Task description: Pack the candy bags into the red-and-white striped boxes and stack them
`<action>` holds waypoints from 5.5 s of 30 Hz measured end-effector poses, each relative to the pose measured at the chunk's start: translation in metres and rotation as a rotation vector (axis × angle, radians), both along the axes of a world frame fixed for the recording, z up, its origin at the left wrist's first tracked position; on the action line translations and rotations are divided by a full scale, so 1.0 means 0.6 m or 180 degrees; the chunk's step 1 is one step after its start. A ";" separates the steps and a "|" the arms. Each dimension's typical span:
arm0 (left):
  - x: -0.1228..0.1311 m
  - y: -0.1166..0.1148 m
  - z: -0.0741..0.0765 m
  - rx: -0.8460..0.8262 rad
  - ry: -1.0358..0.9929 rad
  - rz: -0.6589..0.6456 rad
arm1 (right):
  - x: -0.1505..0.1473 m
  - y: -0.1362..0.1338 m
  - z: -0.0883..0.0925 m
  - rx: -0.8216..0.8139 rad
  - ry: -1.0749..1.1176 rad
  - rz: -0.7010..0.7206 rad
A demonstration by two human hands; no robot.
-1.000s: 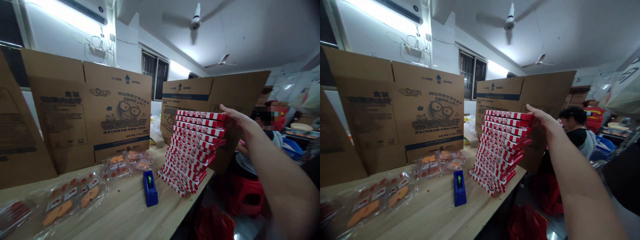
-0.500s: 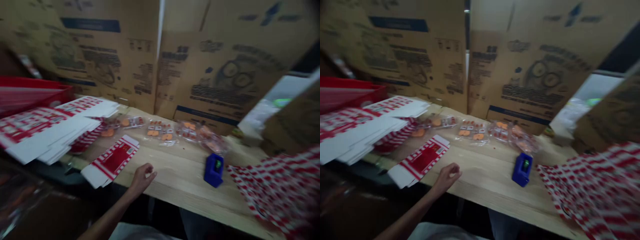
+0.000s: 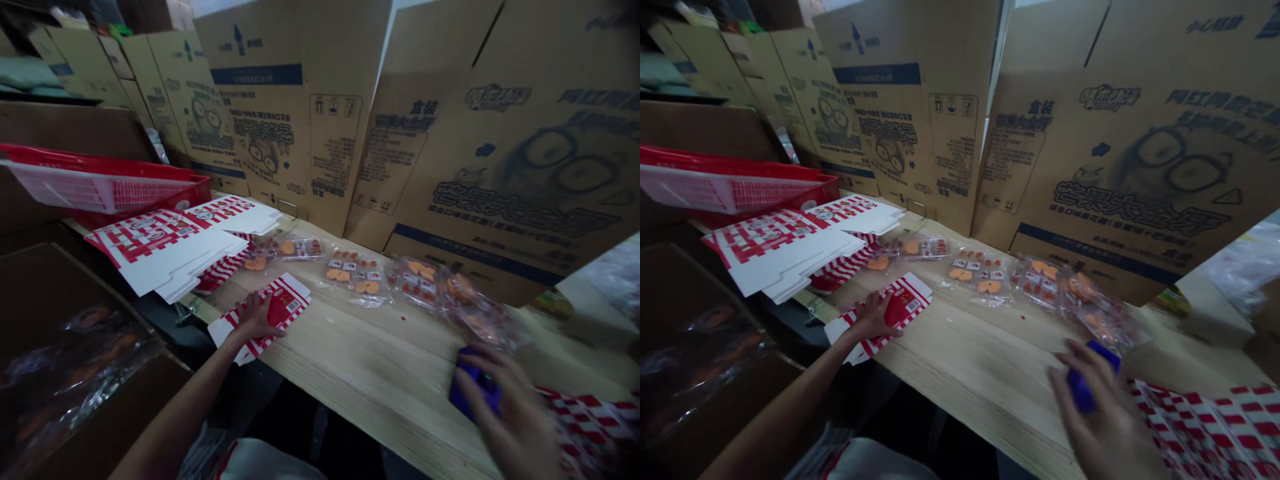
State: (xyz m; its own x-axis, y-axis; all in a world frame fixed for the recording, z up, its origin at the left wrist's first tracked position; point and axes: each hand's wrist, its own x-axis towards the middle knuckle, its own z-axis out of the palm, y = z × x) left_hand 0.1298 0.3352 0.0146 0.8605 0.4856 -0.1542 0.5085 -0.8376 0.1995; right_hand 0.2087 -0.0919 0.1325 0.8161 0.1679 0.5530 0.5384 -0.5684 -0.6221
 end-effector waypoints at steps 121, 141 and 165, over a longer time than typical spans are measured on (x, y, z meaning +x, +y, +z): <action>0.025 -0.204 0.026 -0.3385 -0.1525 -0.0885 | -0.004 0.103 -0.177 0.0994 0.2047 0.1618; 0.027 -0.215 0.069 -0.2374 -0.1522 -0.1687 | 0.000 0.109 -0.161 0.0494 0.1962 0.1466; -0.044 -0.262 -0.036 -0.4604 -0.1670 0.0622 | 0.052 -0.118 -0.220 0.1749 0.0874 -0.2167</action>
